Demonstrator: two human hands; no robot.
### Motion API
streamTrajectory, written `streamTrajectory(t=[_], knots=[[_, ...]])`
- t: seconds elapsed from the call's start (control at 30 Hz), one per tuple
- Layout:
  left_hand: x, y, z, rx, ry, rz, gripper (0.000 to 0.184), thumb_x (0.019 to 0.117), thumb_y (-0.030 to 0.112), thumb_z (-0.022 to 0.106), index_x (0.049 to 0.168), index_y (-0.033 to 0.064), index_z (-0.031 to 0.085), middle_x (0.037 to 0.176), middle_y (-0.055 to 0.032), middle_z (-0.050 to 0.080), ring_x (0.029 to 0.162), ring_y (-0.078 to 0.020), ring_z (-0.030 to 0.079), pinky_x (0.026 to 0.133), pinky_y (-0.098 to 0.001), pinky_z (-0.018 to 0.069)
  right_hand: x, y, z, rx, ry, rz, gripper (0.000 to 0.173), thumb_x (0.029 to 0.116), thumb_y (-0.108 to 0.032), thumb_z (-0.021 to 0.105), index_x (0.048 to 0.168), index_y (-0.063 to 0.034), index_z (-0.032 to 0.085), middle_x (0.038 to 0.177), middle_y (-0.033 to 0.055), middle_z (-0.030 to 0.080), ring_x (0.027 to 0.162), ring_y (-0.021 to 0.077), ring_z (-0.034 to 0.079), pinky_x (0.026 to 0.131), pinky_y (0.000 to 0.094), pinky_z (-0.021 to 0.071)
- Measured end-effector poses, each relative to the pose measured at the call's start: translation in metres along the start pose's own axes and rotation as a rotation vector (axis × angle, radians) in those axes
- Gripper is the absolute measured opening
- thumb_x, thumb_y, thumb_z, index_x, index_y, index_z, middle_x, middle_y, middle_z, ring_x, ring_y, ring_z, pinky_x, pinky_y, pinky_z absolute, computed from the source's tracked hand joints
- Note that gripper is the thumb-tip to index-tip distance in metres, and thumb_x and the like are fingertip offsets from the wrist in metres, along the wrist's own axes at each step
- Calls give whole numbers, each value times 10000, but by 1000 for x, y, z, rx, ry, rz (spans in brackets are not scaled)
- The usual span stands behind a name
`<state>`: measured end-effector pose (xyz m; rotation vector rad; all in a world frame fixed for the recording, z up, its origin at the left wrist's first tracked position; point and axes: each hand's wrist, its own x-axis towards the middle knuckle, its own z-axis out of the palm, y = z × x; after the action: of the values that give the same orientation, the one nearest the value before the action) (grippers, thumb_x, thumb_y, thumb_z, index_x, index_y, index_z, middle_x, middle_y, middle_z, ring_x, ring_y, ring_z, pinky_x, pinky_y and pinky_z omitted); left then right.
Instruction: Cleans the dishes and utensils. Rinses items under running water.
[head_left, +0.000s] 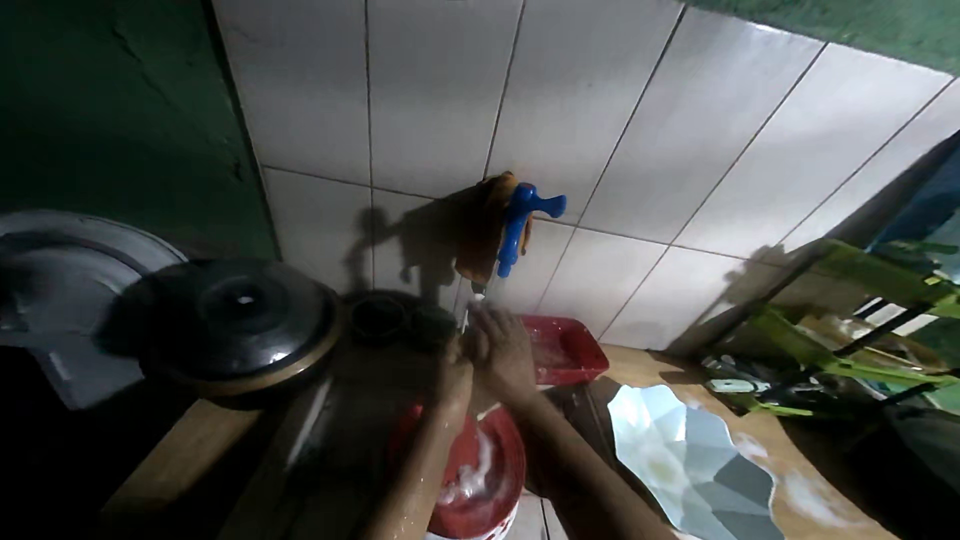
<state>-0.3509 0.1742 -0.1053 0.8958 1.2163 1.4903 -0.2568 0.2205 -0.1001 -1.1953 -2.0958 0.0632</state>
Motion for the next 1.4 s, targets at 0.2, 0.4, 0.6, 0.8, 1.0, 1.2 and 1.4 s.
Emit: streamTrajectory(t=[0.2, 0.4, 0.6, 0.8, 1.0, 1.2, 1.4], knots=[[-13, 2, -9, 1, 12, -32, 459, 1066, 120, 501, 1513, 42, 437, 1479, -176, 510, 1326, -254, 517, 1105, -447, 423, 41, 10, -20, 34, -365, 468, 401, 1121, -199, 395, 1381, 58, 557, 1385, 284, 583, 1287, 447, 568, 1067, 595, 441], [-6, 3, -13, 140, 43, 11, 388, 1099, 135, 439, 1458, -2, 485, 1415, -194, 558, 1277, -236, 554, 1098, -413, 432, -9, -8, 26, -11, 9, 281, 443, 1081, -242, 394, 1411, -24, 594, 1440, 248, 567, 1381, 438, 496, 1136, 613, 378], [-27, -1, -21, 157, 20, 82, 379, 1067, 126, 501, 1430, 29, 549, 1396, -156, 591, 1262, -202, 574, 1081, -402, 456, 25, 13, -20, 368, -309, 670, 378, 1124, -162, 382, 1364, 84, 540, 1295, 289, 601, 1199, 383, 587, 1038, 514, 453], [-2, 5, -18, 56, 99, -24, 372, 1102, 182, 437, 1433, 26, 503, 1321, -171, 602, 1168, -219, 596, 1011, -415, 486, -21, -21, 36, 70, 123, 295, 445, 1082, -251, 442, 1452, -32, 558, 1483, 262, 522, 1415, 484, 438, 1140, 657, 355], [-12, -8, -24, -10, 206, -22, 399, 1084, 206, 488, 1457, 63, 501, 1368, -157, 587, 1207, -212, 590, 1031, -425, 486, -16, 5, 41, 432, 71, 616, 505, 1084, -385, 453, 1466, -65, 537, 1499, 190, 524, 1381, 367, 497, 1115, 600, 396], [-22, -9, -31, -142, 395, -10, 410, 1091, 218, 473, 1464, 46, 486, 1379, -165, 572, 1222, -214, 576, 1045, -419, 469, -19, 17, 31, 895, -20, 902, 601, 1128, -452, 248, 1328, 18, 565, 1129, 184, 636, 987, 229, 606, 893, 442, 507], [-20, -39, -56, -267, 489, -126, 461, 1122, 300, 368, 1478, 14, 432, 1441, -216, 505, 1292, -303, 524, 1072, -496, 445, -13, 19, 16, 764, -167, 918, 468, 1103, -380, 449, 1250, 17, 648, 1073, 194, 682, 947, 251, 654, 867, 459, 538]])
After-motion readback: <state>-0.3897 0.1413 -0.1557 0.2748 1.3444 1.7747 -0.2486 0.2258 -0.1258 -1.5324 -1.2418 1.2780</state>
